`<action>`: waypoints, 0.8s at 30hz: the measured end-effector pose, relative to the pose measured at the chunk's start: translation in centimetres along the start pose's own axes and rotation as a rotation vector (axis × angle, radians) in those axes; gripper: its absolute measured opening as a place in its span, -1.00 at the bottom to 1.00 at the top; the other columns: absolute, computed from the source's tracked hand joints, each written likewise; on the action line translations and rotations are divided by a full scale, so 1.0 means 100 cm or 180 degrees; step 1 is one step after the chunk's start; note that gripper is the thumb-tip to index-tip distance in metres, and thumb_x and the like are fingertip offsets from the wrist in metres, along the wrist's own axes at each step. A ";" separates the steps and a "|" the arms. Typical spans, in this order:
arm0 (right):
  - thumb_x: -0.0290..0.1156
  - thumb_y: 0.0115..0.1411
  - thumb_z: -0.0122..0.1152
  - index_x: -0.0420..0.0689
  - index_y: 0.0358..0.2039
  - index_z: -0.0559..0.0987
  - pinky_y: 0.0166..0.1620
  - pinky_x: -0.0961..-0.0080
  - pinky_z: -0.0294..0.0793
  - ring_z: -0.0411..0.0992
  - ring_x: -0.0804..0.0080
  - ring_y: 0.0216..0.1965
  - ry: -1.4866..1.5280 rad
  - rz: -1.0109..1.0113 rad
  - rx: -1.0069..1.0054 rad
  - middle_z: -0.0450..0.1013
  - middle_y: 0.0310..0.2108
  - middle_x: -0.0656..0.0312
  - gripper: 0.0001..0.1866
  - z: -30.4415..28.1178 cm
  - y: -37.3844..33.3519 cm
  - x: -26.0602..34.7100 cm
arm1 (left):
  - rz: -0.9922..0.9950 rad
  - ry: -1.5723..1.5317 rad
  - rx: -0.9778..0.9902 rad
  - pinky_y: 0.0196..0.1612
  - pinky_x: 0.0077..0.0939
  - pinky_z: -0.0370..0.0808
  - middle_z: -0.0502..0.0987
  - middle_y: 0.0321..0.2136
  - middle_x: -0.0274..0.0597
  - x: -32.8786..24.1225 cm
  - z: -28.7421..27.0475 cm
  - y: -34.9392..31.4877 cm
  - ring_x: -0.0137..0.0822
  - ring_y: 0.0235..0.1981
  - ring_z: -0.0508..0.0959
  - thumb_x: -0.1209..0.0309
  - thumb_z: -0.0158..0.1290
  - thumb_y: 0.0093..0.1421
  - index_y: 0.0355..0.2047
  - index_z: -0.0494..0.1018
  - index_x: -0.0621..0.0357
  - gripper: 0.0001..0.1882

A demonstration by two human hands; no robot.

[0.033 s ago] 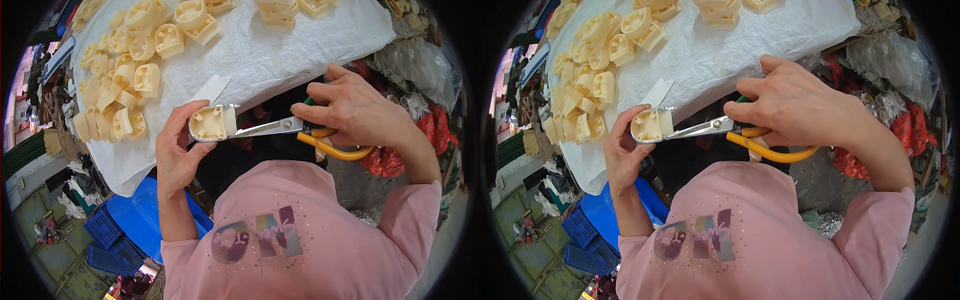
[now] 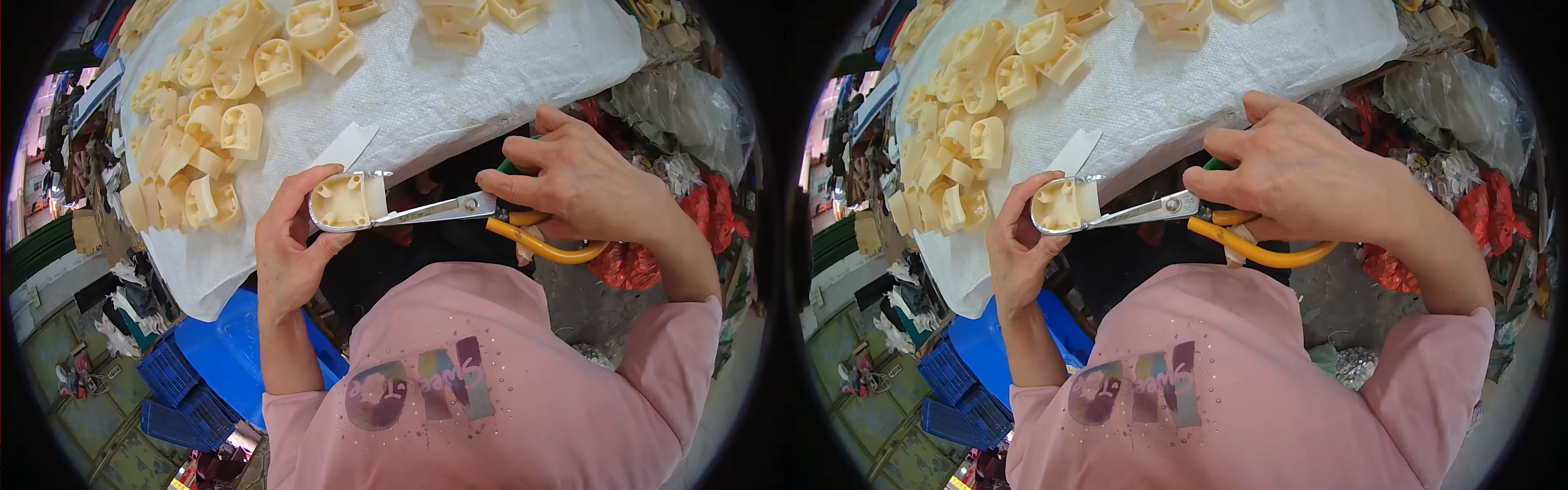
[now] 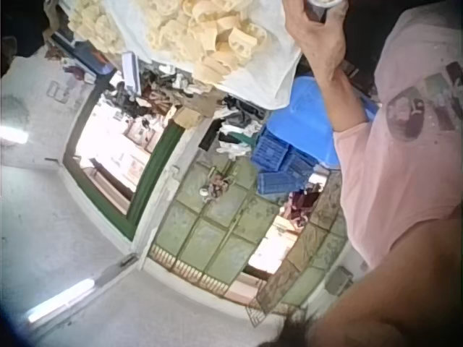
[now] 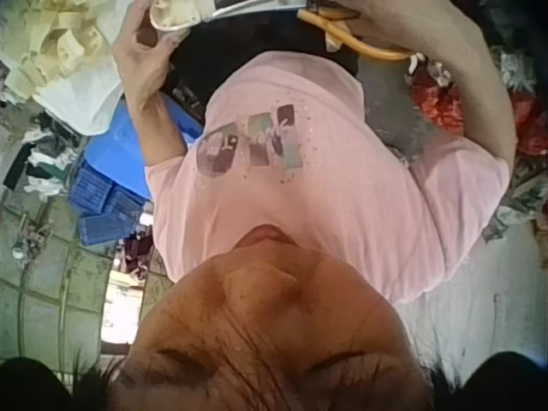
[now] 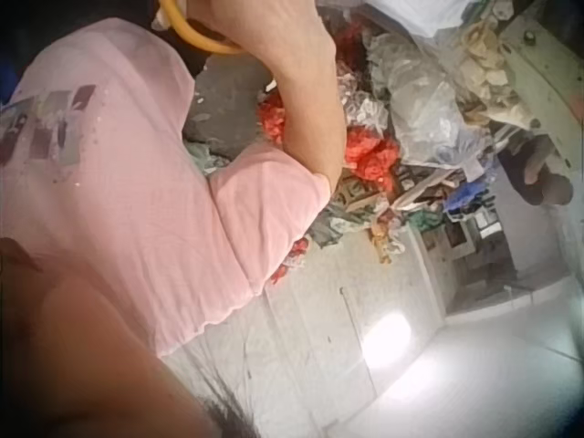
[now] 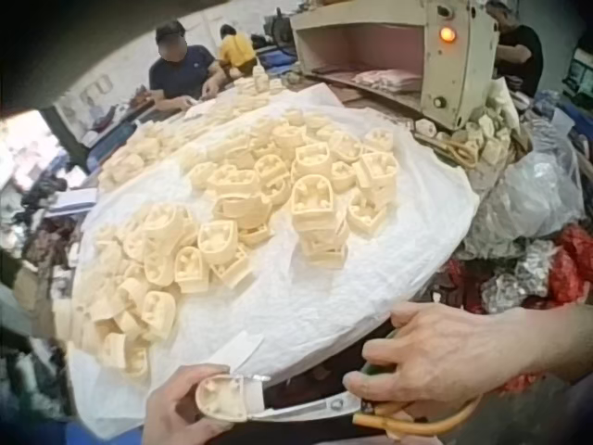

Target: Applying white adhesive tape strips to plastic shoe components and trimming the excess with scissors.

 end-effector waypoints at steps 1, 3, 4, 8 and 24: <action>-0.27 -0.16 0.33 -0.04 -0.36 0.47 -0.30 0.45 0.19 0.27 0.38 -0.57 -0.0078 -0.0016 -0.0063 0.28 -0.57 0.30 -0.67 -0.001 -0.001 0.002 | 0.0002 0.0006 -0.0004 0.00 -0.51 0.33 0.43 -0.12 -0.17 0.000 0.000 0.000 -0.35 -0.08 0.43 0.18 0.34 -0.13 0.00 0.34 0.35 -0.26; -0.27 -0.16 0.33 -0.04 -0.36 0.46 -0.31 0.46 0.19 0.26 0.38 -0.58 -0.0155 -0.0037 -0.0131 0.27 -0.57 0.30 -0.67 0.000 -0.001 0.003 | 0.0082 0.0052 -0.0047 0.00 -0.50 0.34 0.44 -0.14 -0.17 -0.002 0.001 0.001 -0.35 -0.08 0.43 0.19 0.35 -0.14 0.00 0.34 0.35 -0.25; -0.27 -0.17 0.33 -0.04 -0.37 0.46 -0.34 0.48 0.20 0.25 0.39 -0.60 -0.0214 -0.0048 -0.0174 0.27 -0.57 0.31 -0.68 0.002 -0.001 0.003 | 0.0085 0.0052 -0.0040 0.00 -0.50 0.34 0.44 -0.14 -0.17 -0.001 0.002 0.001 -0.35 -0.08 0.43 0.19 0.35 -0.14 0.00 0.34 0.35 -0.25; -0.22 -0.19 0.35 -0.03 -0.36 0.46 -0.43 0.49 0.22 0.23 0.40 -0.62 -0.0338 -0.0118 -0.0438 0.26 -0.55 0.32 -0.64 0.009 -0.004 0.002 | -0.0011 -0.0058 -0.0038 0.03 -0.49 0.33 0.44 -0.11 -0.16 0.004 0.001 0.001 -0.34 -0.06 0.43 0.25 0.36 -0.14 0.01 0.33 0.36 -0.26; -0.63 -0.15 0.23 -0.03 0.24 0.20 0.07 0.59 0.14 0.25 0.45 0.04 0.2745 0.2093 -0.1750 0.32 0.02 0.20 -0.14 0.041 -0.046 -0.039 | 0.0841 0.1916 -0.0673 -0.02 -0.38 0.33 0.47 -0.14 -0.21 -0.012 0.028 0.039 -0.25 -0.13 0.45 0.46 0.26 -0.18 -0.04 0.39 0.19 -0.40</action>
Point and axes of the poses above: each hand's wrist, its own y-axis towards the middle knuckle, its own z-axis out of the palm, x = y × z, the point moved 4 cm from there along y, towards the middle knuckle
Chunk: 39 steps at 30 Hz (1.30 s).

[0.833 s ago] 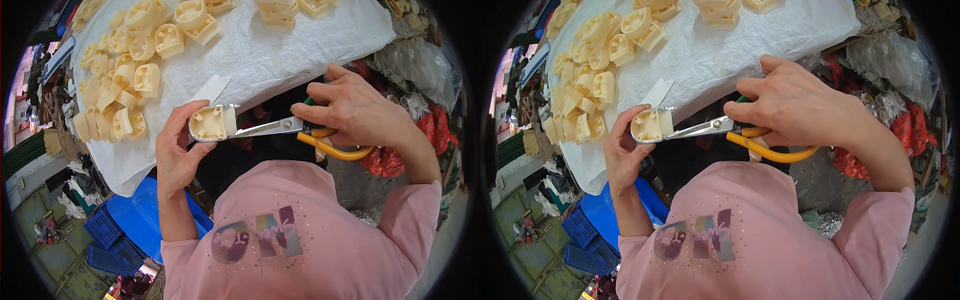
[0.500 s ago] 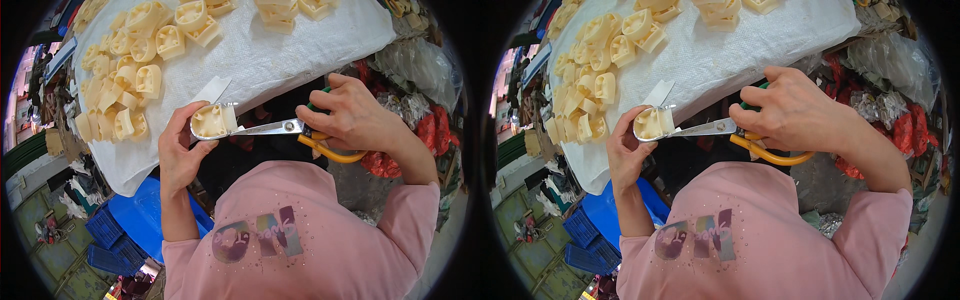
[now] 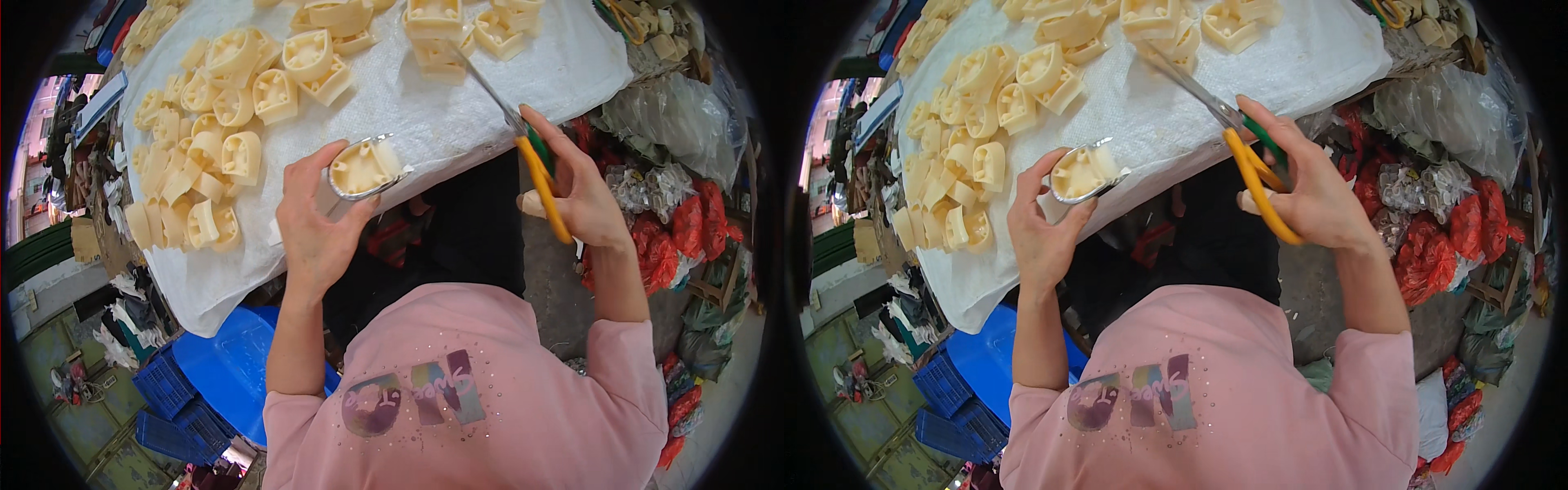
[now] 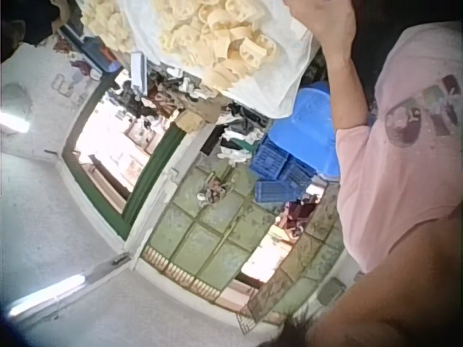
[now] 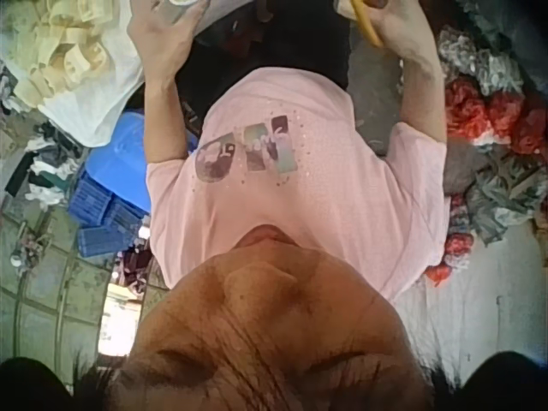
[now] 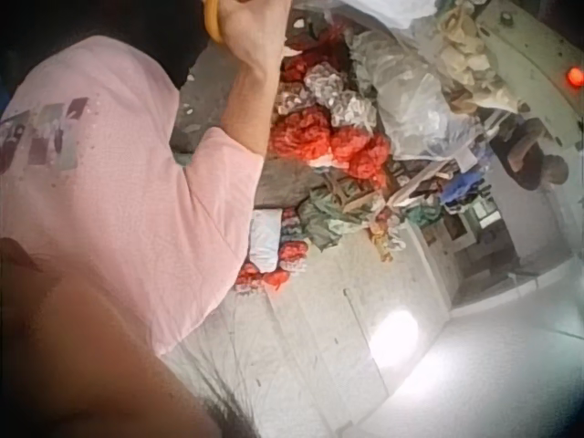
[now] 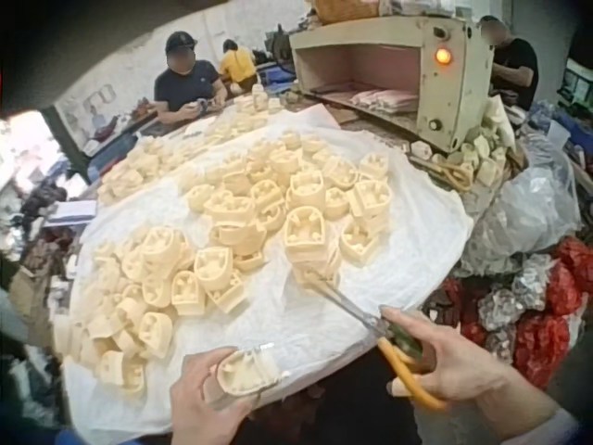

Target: Applying white adhesive tape strips to plastic shoe components and trimming the excess with scissors.

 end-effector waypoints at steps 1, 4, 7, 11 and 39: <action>-0.65 -0.14 0.20 -0.11 0.25 0.16 0.10 0.58 0.12 0.23 0.43 0.07 0.0636 -0.0056 -0.0024 0.29 0.04 0.17 -0.14 0.004 0.002 0.000 | 0.0030 -0.0009 0.0000 -0.02 -0.38 0.33 0.47 -0.14 -0.21 -0.003 0.008 0.005 -0.25 -0.13 0.45 0.46 0.26 -0.18 -0.04 0.39 0.19 -0.40; -0.60 -0.04 0.10 -0.30 0.26 0.04 0.21 0.53 0.03 0.19 0.43 0.13 0.1720 -0.0104 0.0108 0.22 0.10 0.13 -0.19 0.009 0.008 0.005 | 0.0446 0.0324 -0.0104 -0.04 -0.38 0.32 0.48 -0.19 -0.16 -0.011 0.024 0.012 -0.15 -0.12 0.42 0.49 0.25 -0.22 -0.05 0.41 0.13 -0.39; -0.22 0.07 0.06 -0.26 0.28 -0.01 -0.01 0.43 0.25 0.26 0.38 -0.15 0.3590 -0.0001 -0.0298 0.26 -0.18 0.18 -0.18 0.024 0.012 0.003 | 0.0715 0.1289 -0.0026 0.01 -0.32 0.27 0.43 -0.17 -0.12 -0.021 0.032 0.012 -0.11 -0.04 0.33 0.51 0.27 -0.25 -0.06 0.41 0.19 -0.38; -0.35 0.16 -0.01 -0.18 0.25 0.06 -0.14 0.34 0.34 0.30 0.37 -0.27 0.3395 -0.0548 -0.0366 0.30 -0.21 0.06 -0.34 0.037 0.020 0.010 | 0.0525 0.1052 0.0087 -0.04 -0.35 0.33 0.40 -0.22 -0.11 -0.022 0.031 0.017 -0.14 -0.11 0.38 0.54 0.28 -0.27 -0.09 0.42 0.23 -0.39; -0.56 0.13 -0.15 -0.16 0.08 0.19 -0.33 0.58 0.26 0.20 0.53 -0.42 0.4203 -0.1695 -0.0861 0.24 -0.38 0.23 -0.55 0.056 0.057 0.028 | 0.0161 0.0520 0.0330 -0.23 -0.47 0.39 0.33 -0.38 -0.17 -0.010 0.035 0.021 -0.26 -0.32 0.43 0.61 0.25 -0.27 -0.11 0.42 0.23 -0.41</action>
Point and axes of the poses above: each hand's wrist, its own y-axis towards the middle knuckle, its own z-axis out of the palm, x = y × z, the point moved 4 cm from there along y, towards the middle knuckle
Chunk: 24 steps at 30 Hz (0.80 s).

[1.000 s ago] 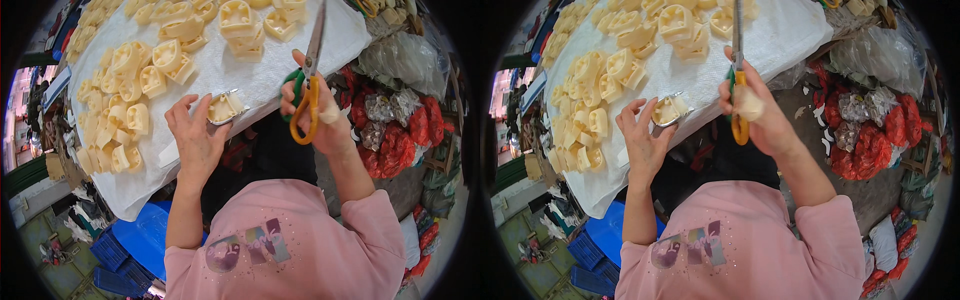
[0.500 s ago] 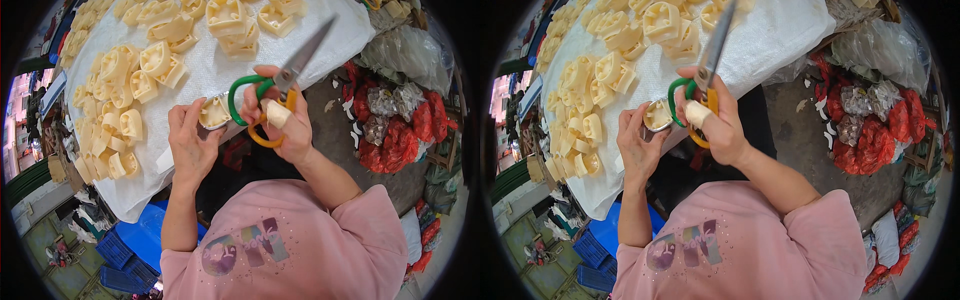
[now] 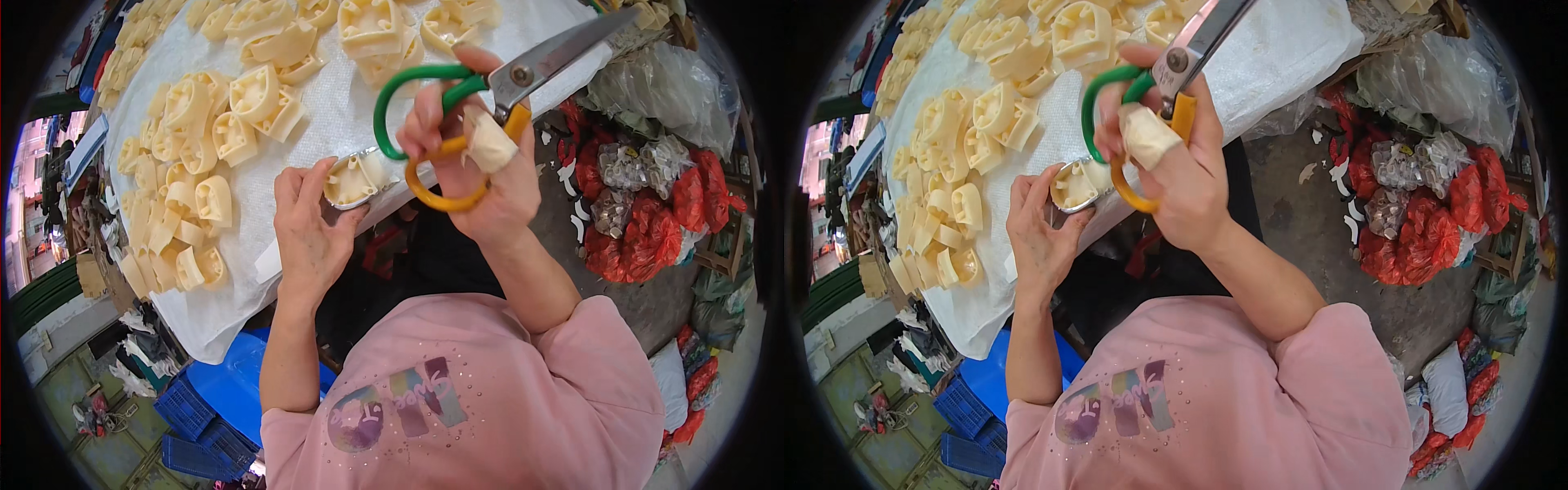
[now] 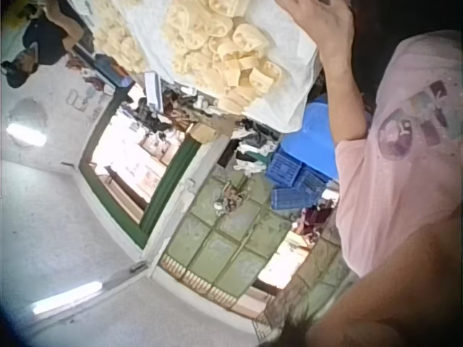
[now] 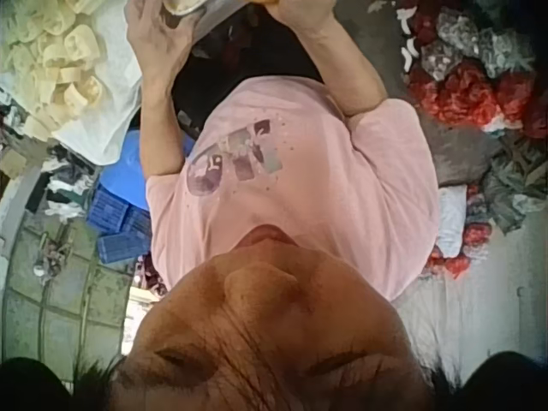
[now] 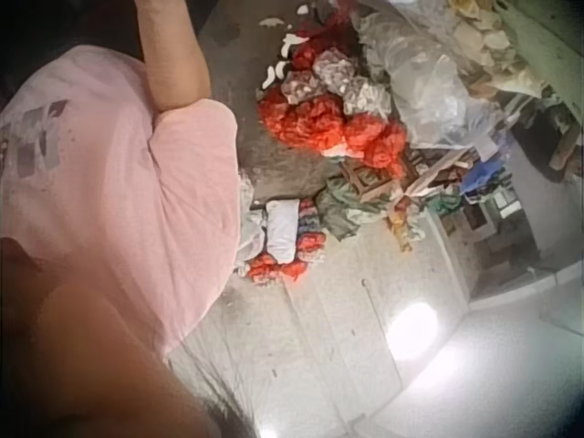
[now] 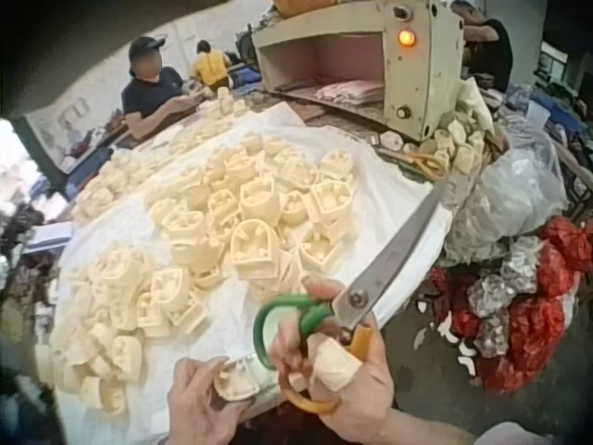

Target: Applying white adhesive tape strips to plastic shoe components and trimming the excess with scissors.

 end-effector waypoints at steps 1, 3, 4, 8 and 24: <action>-0.56 0.13 -0.14 -0.16 0.07 0.20 -0.33 0.59 0.26 0.21 0.54 -0.42 -0.0020 -0.0153 -0.0013 0.25 -0.38 0.24 -0.55 0.000 0.002 -0.010 | -0.0049 0.0044 0.0030 -0.23 -0.47 0.39 0.33 -0.38 -0.17 0.000 -0.001 -0.001 -0.25 -0.32 0.43 0.61 0.25 -0.27 -0.11 0.42 0.23 -0.41; -0.56 0.11 -0.12 -0.17 0.05 0.21 -0.33 0.62 0.27 0.24 0.56 -0.40 -0.0743 0.0106 -0.0212 0.26 -0.39 0.26 -0.56 -0.006 -0.007 -0.033 | 0.0028 -0.0012 0.0014 -0.23 -0.47 0.39 0.32 -0.38 -0.17 -0.001 0.000 0.001 -0.25 -0.33 0.42 0.61 0.25 -0.27 -0.11 0.42 0.23 -0.41; -0.56 0.09 -0.10 -0.19 0.03 0.22 -0.33 0.65 0.27 0.26 0.58 -0.39 -0.0550 0.0331 -0.0360 0.27 -0.39 0.26 -0.57 -0.004 -0.005 -0.032 | 0.0079 -0.0040 -0.0010 -0.23 -0.47 0.39 0.32 -0.39 -0.17 0.000 -0.001 0.000 -0.24 -0.33 0.42 0.60 0.25 -0.27 -0.11 0.42 0.23 -0.41; -0.53 0.13 -0.12 -0.10 0.10 0.17 -0.31 0.48 0.24 0.17 0.49 -0.42 -0.0494 0.0529 -0.0075 0.22 -0.40 0.19 -0.52 -0.006 0.010 -0.018 | 0.0070 -0.0085 -0.0012 -0.23 -0.46 0.39 0.32 -0.39 -0.16 0.003 0.000 0.002 -0.22 -0.35 0.42 0.60 0.26 -0.27 -0.11 0.42 0.22 -0.41; -0.40 0.01 0.15 -0.20 0.16 0.24 -0.18 0.51 0.32 0.31 0.37 -0.27 -0.3285 0.0576 0.0449 0.29 -0.28 0.13 -0.34 0.000 0.014 0.017 | -0.0488 -0.1429 -0.0040 0.05 -0.50 0.33 0.39 -0.12 -0.18 0.022 -0.015 -0.005 -0.35 -0.05 0.42 0.64 0.18 -0.11 -0.02 0.28 0.28 -0.43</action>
Point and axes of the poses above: each hand's wrist, its own y-axis towards the middle knuckle, its own z-axis out of the palm, x = y × z, the point moved 4 cm from there along y, towards the middle knuckle
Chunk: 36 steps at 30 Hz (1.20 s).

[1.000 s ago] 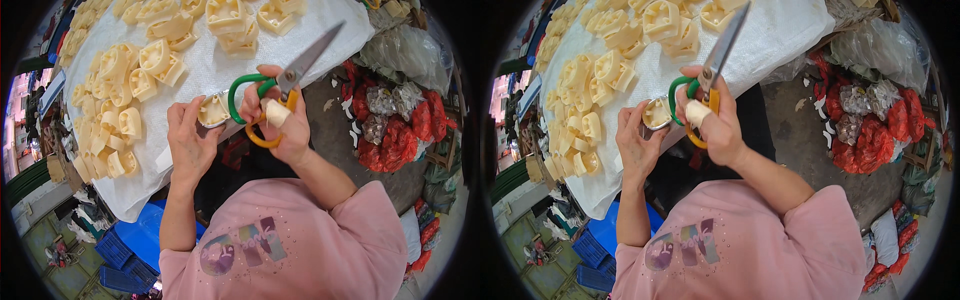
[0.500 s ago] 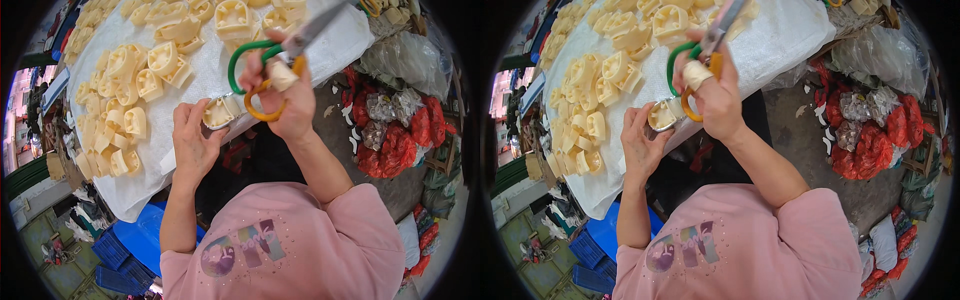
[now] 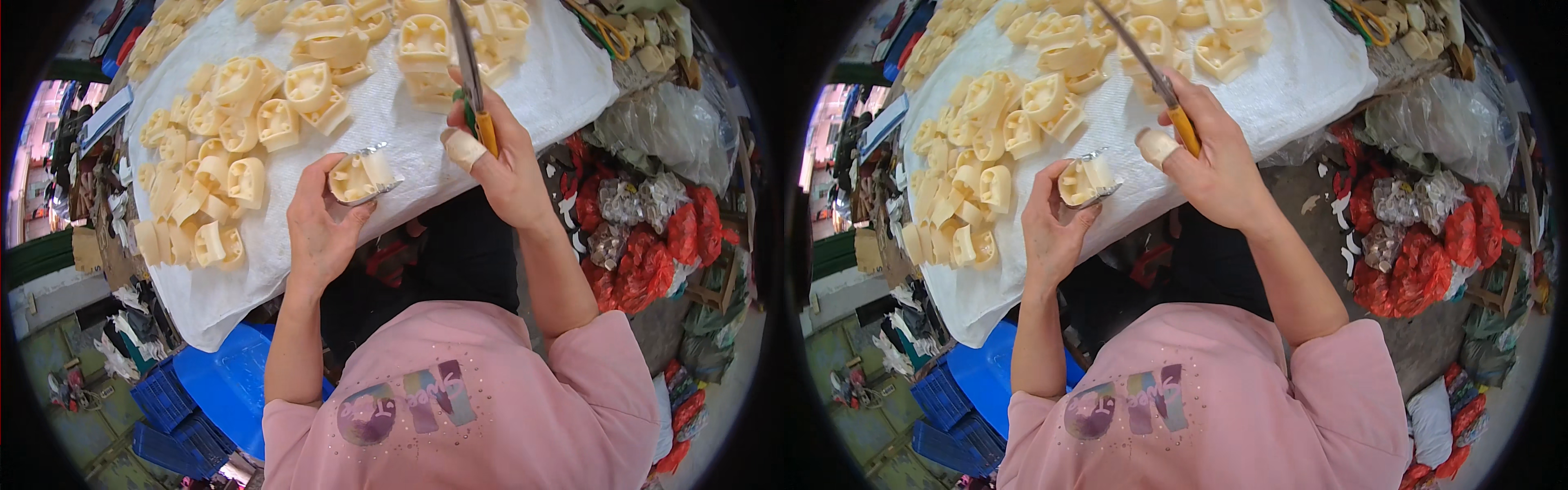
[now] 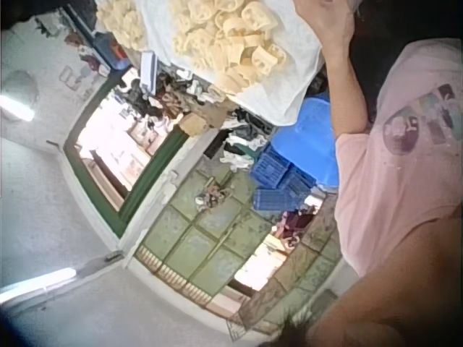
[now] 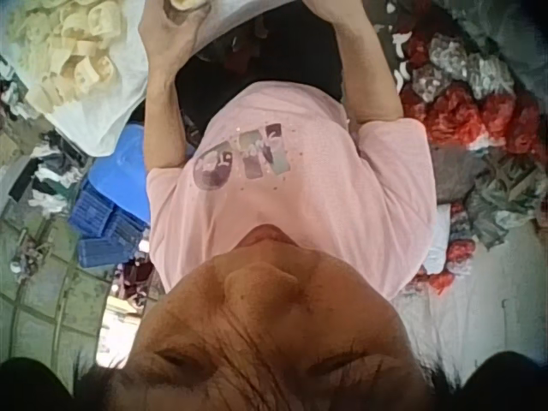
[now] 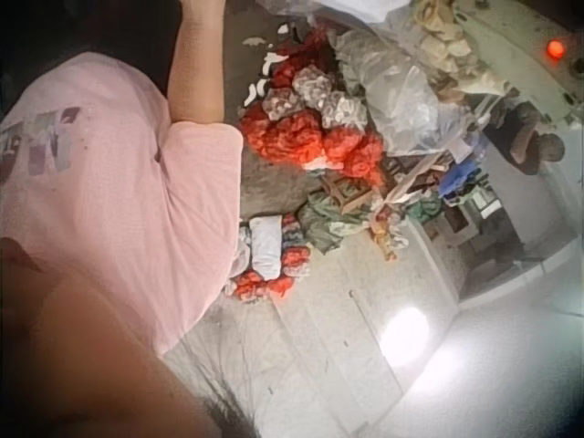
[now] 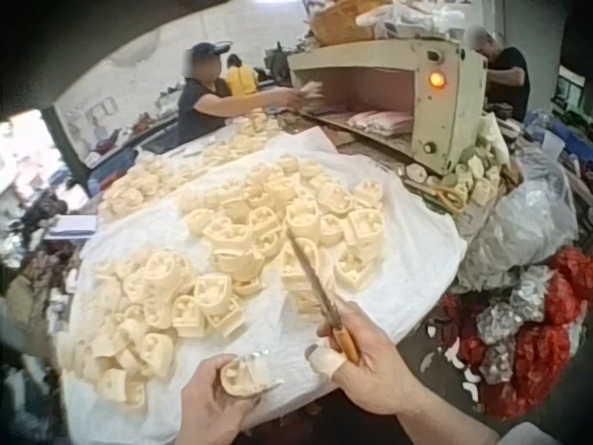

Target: Applying white adhesive tape strips to plastic shoe components and trimming the excess with scissors.

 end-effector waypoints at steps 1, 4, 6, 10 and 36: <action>-0.40 0.01 0.15 -0.20 0.16 0.24 -0.18 0.51 0.32 0.31 0.37 -0.27 -0.0005 -0.0029 0.0043 0.29 -0.28 0.13 -0.34 0.000 0.001 0.004 | -0.0020 -0.0361 0.0045 0.09 -0.48 0.30 0.38 -0.09 -0.18 0.004 0.000 -0.003 -0.36 -0.02 0.40 0.63 0.17 -0.07 -0.01 0.27 0.28 -0.43; -0.44 0.06 0.11 -0.21 0.16 0.26 -0.17 0.57 0.28 0.28 0.39 -0.28 -0.1362 -0.0431 0.0419 0.27 -0.29 0.16 -0.40 0.012 0.005 0.017 | 0.0295 -0.0855 -0.0297 0.05 -0.45 0.34 0.38 -0.15 -0.14 0.009 -0.006 -0.010 -0.31 -0.08 0.43 0.63 0.19 -0.07 -0.04 0.29 0.27 -0.46; -0.42 0.03 0.14 -0.17 0.14 0.30 -0.10 0.45 0.30 0.30 0.25 -0.23 -0.2104 -0.0285 0.0584 0.27 -0.24 0.07 -0.39 0.020 0.007 0.013 | 0.0414 -0.0749 -0.0385 0.07 -0.44 0.31 0.37 -0.12 -0.16 0.018 -0.018 -0.016 -0.32 -0.04 0.41 0.59 0.19 -0.04 0.00 0.26 0.28 -0.43; -0.39 -0.05 0.21 -0.14 0.08 0.36 -0.08 0.28 0.31 0.27 0.10 -0.19 -0.2740 -0.0620 0.0846 0.29 -0.23 -0.02 -0.40 0.042 0.002 0.002 | 0.0505 -0.0800 -0.0760 0.06 -0.49 0.31 0.33 -0.11 -0.17 0.029 -0.046 -0.044 -0.33 -0.05 0.40 0.65 0.16 -0.07 -0.02 0.27 0.29 -0.44; -0.69 -0.22 0.12 -0.15 -0.33 0.47 -0.32 0.37 0.38 0.36 0.22 -0.36 -0.1882 -0.1902 0.0954 0.41 -0.31 0.18 -0.66 0.136 -0.019 0.016 | -0.1192 0.1196 -0.2880 -0.16 -0.45 0.40 0.48 -0.26 -0.08 0.128 -0.150 -0.245 -0.23 -0.24 0.48 0.50 0.02 0.13 -0.17 0.45 0.27 -0.76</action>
Point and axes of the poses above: each hand's wrist, its own y-axis towards the middle knuckle, its own z-axis out of the palm, x = y × z, the point moved 4 cm from there along y, towards the middle knuckle
